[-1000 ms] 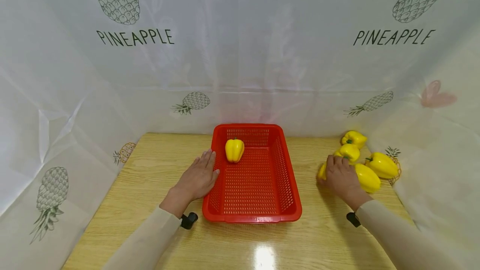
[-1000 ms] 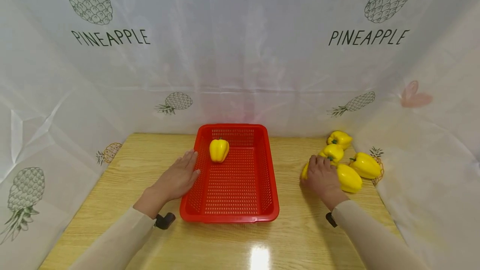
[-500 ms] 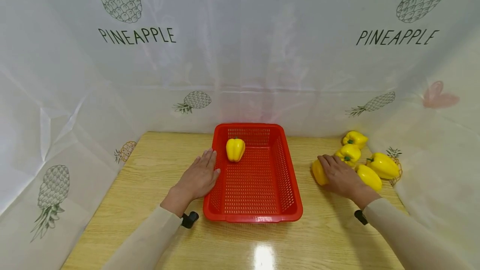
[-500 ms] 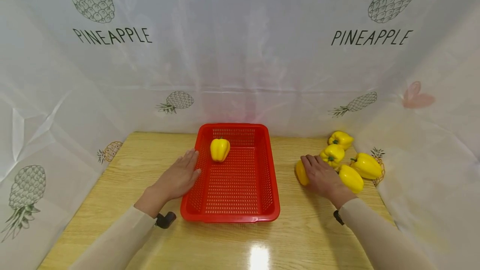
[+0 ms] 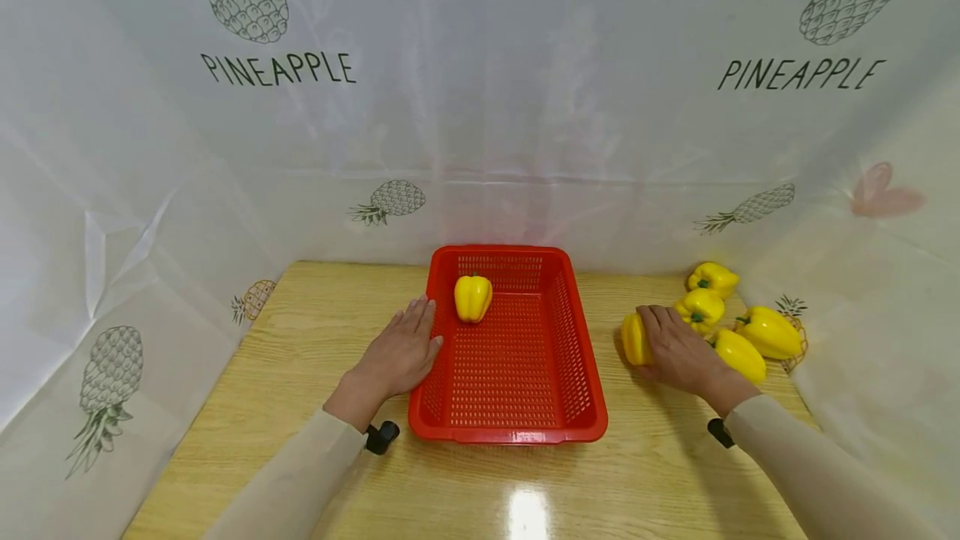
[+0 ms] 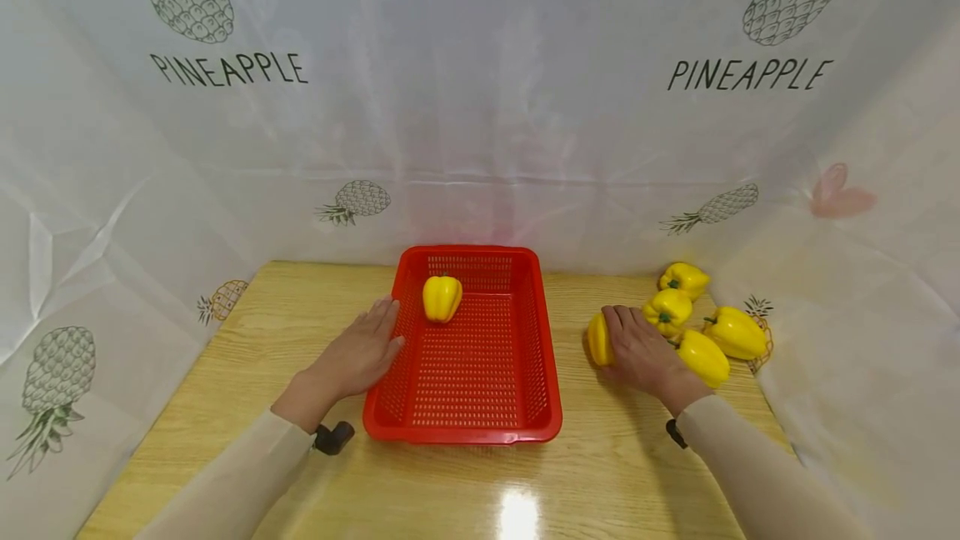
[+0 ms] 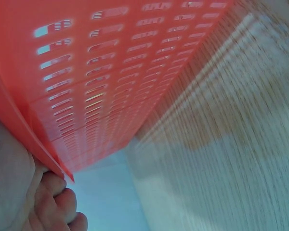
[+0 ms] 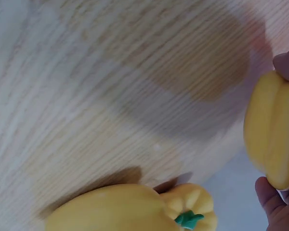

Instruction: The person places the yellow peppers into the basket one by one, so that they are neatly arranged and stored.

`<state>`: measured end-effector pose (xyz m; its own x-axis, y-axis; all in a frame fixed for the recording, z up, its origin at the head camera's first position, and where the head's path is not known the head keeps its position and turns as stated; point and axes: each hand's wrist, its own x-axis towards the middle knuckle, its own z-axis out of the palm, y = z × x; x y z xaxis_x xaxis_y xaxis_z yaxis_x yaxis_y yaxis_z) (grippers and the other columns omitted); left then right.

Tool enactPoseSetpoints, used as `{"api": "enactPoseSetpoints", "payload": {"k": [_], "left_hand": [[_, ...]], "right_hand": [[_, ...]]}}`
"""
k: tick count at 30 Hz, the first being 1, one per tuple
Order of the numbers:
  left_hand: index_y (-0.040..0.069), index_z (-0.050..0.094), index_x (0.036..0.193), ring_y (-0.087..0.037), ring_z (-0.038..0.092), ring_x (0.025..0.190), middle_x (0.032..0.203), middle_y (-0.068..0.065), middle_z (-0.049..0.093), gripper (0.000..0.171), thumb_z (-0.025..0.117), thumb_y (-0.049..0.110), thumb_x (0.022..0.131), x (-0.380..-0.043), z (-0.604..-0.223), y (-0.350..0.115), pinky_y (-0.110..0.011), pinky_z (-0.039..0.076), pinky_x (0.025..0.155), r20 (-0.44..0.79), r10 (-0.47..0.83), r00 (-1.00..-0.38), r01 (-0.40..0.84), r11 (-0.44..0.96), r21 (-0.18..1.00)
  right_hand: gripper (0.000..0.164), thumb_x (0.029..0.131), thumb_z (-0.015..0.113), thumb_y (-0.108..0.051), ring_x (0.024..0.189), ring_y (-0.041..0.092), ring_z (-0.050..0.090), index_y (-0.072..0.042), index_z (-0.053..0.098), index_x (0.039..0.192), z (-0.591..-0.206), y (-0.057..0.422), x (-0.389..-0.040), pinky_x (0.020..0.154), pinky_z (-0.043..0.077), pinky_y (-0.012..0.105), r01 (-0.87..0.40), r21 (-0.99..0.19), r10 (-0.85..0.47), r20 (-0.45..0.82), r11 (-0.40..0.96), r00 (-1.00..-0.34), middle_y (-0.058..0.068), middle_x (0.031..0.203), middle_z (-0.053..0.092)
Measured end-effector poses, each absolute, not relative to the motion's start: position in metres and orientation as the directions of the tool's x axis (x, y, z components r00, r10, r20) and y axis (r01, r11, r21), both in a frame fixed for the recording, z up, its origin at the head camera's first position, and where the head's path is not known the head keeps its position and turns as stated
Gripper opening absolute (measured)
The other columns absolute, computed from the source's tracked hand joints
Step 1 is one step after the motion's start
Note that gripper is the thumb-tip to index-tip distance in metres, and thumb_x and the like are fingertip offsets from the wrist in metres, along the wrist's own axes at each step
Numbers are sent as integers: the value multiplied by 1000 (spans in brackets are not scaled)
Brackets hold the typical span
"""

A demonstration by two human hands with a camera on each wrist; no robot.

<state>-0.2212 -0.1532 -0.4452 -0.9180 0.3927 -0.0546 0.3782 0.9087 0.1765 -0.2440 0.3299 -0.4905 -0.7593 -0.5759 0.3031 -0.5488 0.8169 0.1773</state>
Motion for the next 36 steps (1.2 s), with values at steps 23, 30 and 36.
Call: {"api": "enactPoseSetpoints", "payload": {"k": [23, 30, 36], "left_hand": [[-6, 20, 165, -39, 20, 162, 174, -23, 20, 70, 42, 35, 113, -223, -444, -153, -54, 22, 131, -72, 382, -921, 366, 914, 174], [-5, 20, 166, -38, 20, 162, 174, -22, 19, 70, 41, 36, 114, -223, -445, -152, -53, 21, 132, -67, 381, -922, 365, 915, 172], [-7, 21, 165, -39, 21, 162, 174, -24, 20, 70, 43, 35, 113, -223, -445, -152, -54, 22, 131, -60, 381, -923, 366, 914, 174]], "right_hand": [[91, 69, 88, -36, 100, 43, 57, 14, 48, 134, -455, 304, -272, 91, 55, 52, -642, 283, -695, 415, 712, -587, 29, 116, 57], [93, 69, 90, -36, 102, 44, 57, 14, 46, 135, -430, 288, -285, 92, 56, 51, -650, 296, -709, 398, 699, -582, 30, 118, 57], [94, 75, 89, -38, 110, 43, 56, 11, 44, 140, -397, 256, -299, 98, 55, 49, -646, 271, -699, 335, 713, -632, 28, 125, 56]]}}
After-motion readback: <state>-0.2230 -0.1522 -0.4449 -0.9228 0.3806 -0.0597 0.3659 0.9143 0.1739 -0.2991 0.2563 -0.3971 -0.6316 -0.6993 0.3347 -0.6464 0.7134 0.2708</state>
